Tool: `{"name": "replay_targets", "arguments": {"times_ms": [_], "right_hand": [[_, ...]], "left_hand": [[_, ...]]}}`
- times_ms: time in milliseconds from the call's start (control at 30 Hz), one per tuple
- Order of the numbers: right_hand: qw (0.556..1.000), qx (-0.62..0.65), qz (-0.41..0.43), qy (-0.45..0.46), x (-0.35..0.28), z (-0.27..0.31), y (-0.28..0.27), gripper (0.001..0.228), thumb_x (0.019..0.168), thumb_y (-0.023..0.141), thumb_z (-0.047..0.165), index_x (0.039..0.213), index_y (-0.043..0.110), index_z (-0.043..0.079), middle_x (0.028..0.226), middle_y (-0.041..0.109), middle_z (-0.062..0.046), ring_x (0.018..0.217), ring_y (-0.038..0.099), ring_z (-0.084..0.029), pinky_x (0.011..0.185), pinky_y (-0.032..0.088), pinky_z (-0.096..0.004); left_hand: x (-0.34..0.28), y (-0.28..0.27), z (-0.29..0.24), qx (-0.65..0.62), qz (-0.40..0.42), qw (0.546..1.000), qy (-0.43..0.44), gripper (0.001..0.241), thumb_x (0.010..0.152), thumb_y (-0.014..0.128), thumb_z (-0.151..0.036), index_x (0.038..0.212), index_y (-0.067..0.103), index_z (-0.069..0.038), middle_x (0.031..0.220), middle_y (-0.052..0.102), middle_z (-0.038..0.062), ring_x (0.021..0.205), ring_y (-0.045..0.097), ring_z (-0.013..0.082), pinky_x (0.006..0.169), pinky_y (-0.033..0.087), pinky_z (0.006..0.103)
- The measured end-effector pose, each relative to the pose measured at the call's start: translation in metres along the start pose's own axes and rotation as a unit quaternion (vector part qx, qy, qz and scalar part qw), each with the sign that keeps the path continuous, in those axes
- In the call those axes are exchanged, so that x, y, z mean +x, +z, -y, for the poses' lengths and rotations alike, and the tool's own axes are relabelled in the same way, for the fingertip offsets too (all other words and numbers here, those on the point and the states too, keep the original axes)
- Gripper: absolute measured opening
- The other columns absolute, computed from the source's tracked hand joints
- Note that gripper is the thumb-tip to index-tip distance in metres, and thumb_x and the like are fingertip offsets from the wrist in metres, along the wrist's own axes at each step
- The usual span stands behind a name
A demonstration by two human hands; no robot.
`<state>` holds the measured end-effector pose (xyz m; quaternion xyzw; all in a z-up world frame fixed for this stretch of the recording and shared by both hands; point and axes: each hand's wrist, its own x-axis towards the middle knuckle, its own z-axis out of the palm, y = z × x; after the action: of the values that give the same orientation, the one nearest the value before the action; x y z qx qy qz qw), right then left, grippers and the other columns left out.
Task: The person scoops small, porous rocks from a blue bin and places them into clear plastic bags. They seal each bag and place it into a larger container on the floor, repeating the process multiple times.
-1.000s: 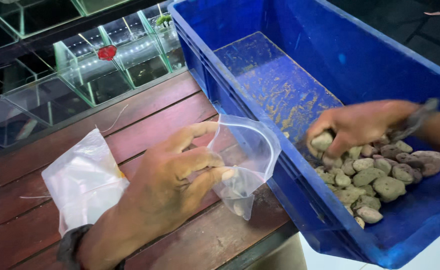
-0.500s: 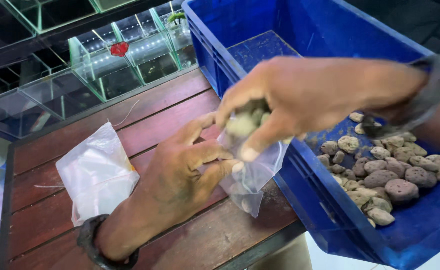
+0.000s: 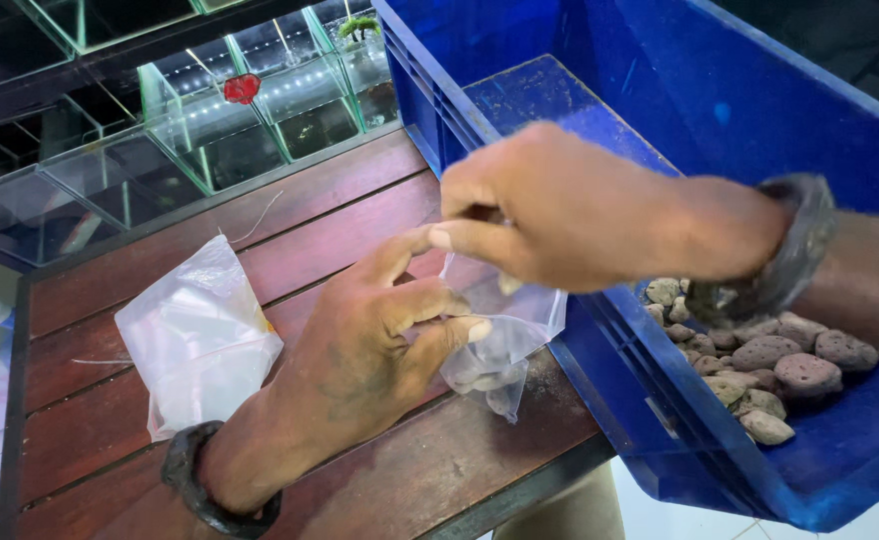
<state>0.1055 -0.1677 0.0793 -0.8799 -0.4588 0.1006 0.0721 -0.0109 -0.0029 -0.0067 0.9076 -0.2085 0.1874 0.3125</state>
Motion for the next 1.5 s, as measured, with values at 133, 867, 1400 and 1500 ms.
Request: {"name": "replay_targets", "arguments": {"times_ms": [133, 867, 1400, 1500], "right_hand": [[0.994, 0.039, -0.003, -0.099, -0.005, -0.019, 0.011, 0.035, 0.103, 0.046, 0.031, 0.075, 0.057, 0.014, 0.069, 0.064, -0.003, 0.064, 0.057, -0.026, 0.067, 0.041, -0.042], [0.994, 0.019, -0.081, -0.065, -0.048, -0.03, -0.005, 0.011, 0.089, 0.073, 0.026, 0.089, 0.081, 0.019, 0.116, 0.068, -0.004, 0.093, 0.066, -0.019, 0.084, 0.049, -0.039], [0.977, 0.115, -0.086, -0.156, -0.049, -0.006, -0.008, 0.023, 0.095, 0.065, 0.032, 0.094, 0.077, 0.012, 0.094, 0.08, 0.001, 0.08, 0.072, -0.01, 0.073, 0.053, -0.027], [0.977, 0.153, -0.134, 0.06, -0.057, -0.073, -0.001, 0.015, 0.097, 0.06, 0.004, 0.083, 0.064, 0.007, 0.077, 0.068, -0.005, 0.06, 0.069, -0.014, 0.052, 0.058, -0.025]], "left_hand": [[0.003, -0.001, -0.003, -0.009, -0.02, 1.0, 0.02, 0.003, 0.091, 0.075, -0.02, 0.091, 0.073, -0.018, 0.141, 0.059, 0.018, 0.074, 0.067, 0.0249, 0.073, 0.055, 0.041], [0.022, -0.092, 0.015, 0.063, 0.169, 0.982, -0.048, 0.022, 0.091, 0.081, -0.026, 0.076, 0.07, -0.014, 0.059, 0.057, -0.003, 0.054, 0.044, 0.0125, 0.052, 0.034, 0.0301], [-0.053, -0.085, 0.029, 0.064, 0.098, 0.991, 0.068, 0.016, 0.095, 0.065, -0.014, 0.08, 0.065, -0.007, 0.08, 0.073, 0.002, 0.072, 0.069, 0.0215, 0.063, 0.053, 0.0361], [-0.056, -0.076, 0.018, 0.051, 0.062, 0.996, 0.029, 0.015, 0.091, 0.069, -0.011, 0.077, 0.067, -0.006, 0.087, 0.073, 0.001, 0.066, 0.069, 0.0155, 0.056, 0.054, 0.0297]]}}
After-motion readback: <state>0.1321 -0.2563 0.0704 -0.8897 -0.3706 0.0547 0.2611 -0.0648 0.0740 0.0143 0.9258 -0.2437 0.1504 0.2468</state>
